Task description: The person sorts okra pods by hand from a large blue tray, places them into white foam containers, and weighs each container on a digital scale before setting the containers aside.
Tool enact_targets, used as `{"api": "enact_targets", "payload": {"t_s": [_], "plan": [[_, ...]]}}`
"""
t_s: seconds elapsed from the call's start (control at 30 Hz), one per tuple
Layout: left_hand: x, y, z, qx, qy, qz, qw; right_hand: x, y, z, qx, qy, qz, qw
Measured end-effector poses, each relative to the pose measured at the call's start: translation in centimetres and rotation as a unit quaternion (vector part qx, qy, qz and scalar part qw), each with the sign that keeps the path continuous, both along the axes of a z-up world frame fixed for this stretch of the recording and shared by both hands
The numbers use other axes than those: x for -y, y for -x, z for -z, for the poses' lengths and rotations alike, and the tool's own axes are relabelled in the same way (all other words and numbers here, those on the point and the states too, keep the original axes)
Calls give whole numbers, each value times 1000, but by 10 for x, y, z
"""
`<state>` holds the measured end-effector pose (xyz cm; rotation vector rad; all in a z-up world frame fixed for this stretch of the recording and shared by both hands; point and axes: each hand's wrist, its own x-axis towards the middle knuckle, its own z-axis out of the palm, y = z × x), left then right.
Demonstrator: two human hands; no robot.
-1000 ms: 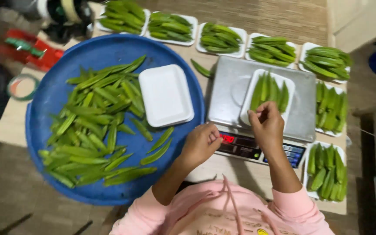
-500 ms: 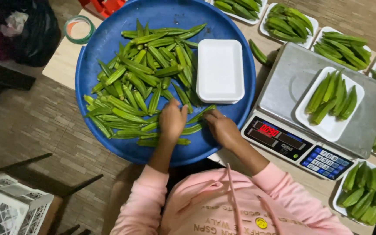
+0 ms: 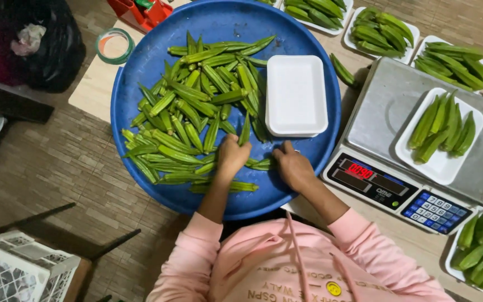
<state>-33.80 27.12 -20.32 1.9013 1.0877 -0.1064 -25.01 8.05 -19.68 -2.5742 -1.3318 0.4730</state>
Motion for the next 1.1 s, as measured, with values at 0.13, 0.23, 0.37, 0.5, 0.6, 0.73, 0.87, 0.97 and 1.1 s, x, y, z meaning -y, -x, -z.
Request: {"api": "enact_targets", "payload": {"t_s": [0.13, 0.23, 0.37, 0.5, 0.6, 0.73, 0.87, 0.97, 1.1], "plan": [[3, -23, -7, -24, 1, 18, 1000, 1, 2, -14, -22, 39, -5, 999], [11, -30, -71, -48, -6, 31, 998, 1, 1, -11, -14, 40, -1, 999], [11, -42, -31, -81, -28, 62, 994, 8, 3, -15, -3, -3, 19, 1000], [-12, -42, 16, -71, -6, 24, 997, 19, -1, -41, -82, -132, 2, 988], [-21, -23, 9, 18, 72, -55, 996, 35, -7, -84, -184, -249, 27, 950], [-50, 22, 16, 55, 93, -144, 984, 77, -13, -75, -321, -382, 154, 853], [-53, 46, -9, 120, 76, -204, 969, 135, -31, -81, -387, -433, 309, 753], [-30, 43, -63, 293, 230, -211, 904, 176, -54, -100, -361, -442, 434, 697], [7, 12, -82, 358, 311, -147, 868, 218, -82, -120, -376, -506, 467, 620]]}}
